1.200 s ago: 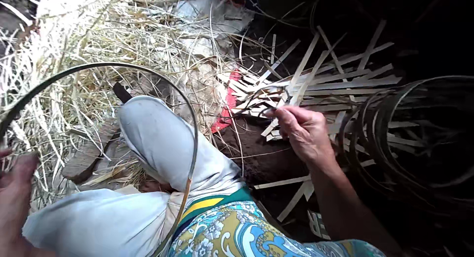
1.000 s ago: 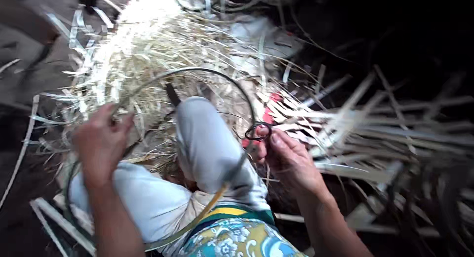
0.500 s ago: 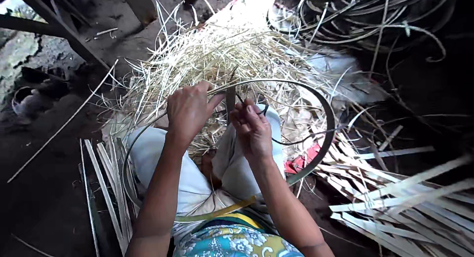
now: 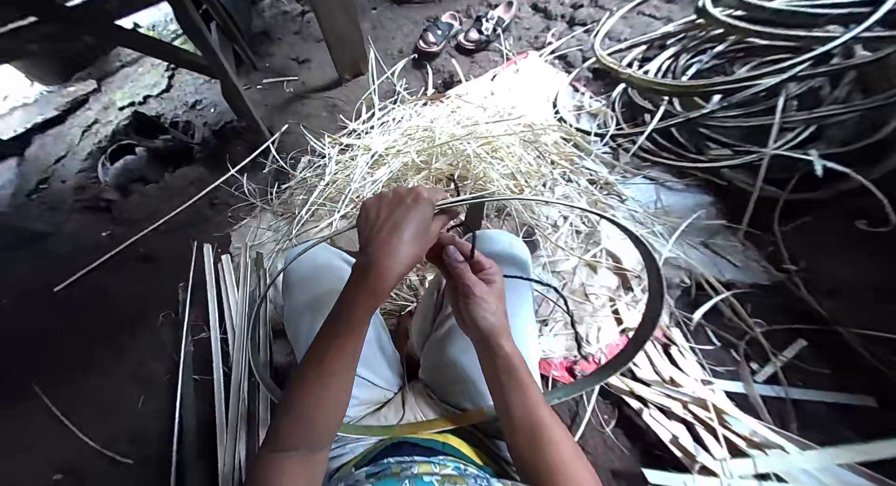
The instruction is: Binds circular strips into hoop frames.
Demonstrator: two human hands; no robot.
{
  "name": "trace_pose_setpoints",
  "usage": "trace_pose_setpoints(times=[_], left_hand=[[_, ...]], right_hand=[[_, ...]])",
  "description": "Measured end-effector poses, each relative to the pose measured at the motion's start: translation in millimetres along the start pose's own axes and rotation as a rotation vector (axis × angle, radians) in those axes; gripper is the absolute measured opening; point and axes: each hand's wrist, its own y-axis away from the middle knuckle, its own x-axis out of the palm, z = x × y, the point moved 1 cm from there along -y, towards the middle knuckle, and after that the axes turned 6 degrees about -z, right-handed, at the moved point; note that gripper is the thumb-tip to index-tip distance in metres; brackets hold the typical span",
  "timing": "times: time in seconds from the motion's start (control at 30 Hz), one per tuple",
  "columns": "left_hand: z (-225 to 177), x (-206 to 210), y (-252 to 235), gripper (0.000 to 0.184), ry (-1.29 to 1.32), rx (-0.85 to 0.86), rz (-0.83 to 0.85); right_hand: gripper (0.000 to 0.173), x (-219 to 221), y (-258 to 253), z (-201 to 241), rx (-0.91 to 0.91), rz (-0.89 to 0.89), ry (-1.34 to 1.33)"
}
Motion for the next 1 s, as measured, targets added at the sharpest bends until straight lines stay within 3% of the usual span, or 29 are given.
trace_pose_setpoints(times=[0.17, 0.27, 0.33, 0.43, 0.5, 0.63, 0.73, 0.87, 1.0], left_hand=[[18.2, -9.8, 12.0, 0.029, -0.122, -0.129, -0.151], [49.5, -12.8, 18.5, 0.032, -0.121, -0.240, -0.177], [69.9, -13.1, 23.3, 0.033, -0.118, -0.291, -0.206], [84.9, -5.3, 32.6, 0.030, -0.119, -0.250, -0.261], [82.0, -0.6, 31.3, 0.031, -0.109, -0.224, -0.273], [66.8, -6.4, 18.1, 0.047, -0.072, -0.247, -0.254], [56.7, -13.5, 20.4, 0.054, -0.043, -0.227, -0.281], [52.3, -23.4, 43.2, 0.042, -0.050, -0.101, -0.272], [76.4, -22.6, 46.8, 0.031, 0.163, 0.016, -0.148]], right_hand=[[0.026, -5.5, 8.2, 13.3, -0.057, 0.054, -0.018], [0.032, -44.1, 26.4, 42.6, -0.059, -0.050, -0.196], [0.046, -78.4, 36.1, 63.3, -0.120, -0.163, -0.322], [0.056, -120.8, 42.3, 89.8, -0.213, -0.357, -0.493], [0.054, -134.3, 42.4, 100.6, -0.251, -0.369, -0.430], [0.034, -119.7, 51.9, 107.2, -0.139, -0.340, 0.279], [0.025, -99.0, 53.7, 81.8, 0.046, -0.153, 0.517], [0.035, -38.5, 42.5, 36.7, 0.272, 0.008, 0.381], [0.033, 26.4, 17.7, 1.7, 0.318, -0.116, -0.097]])
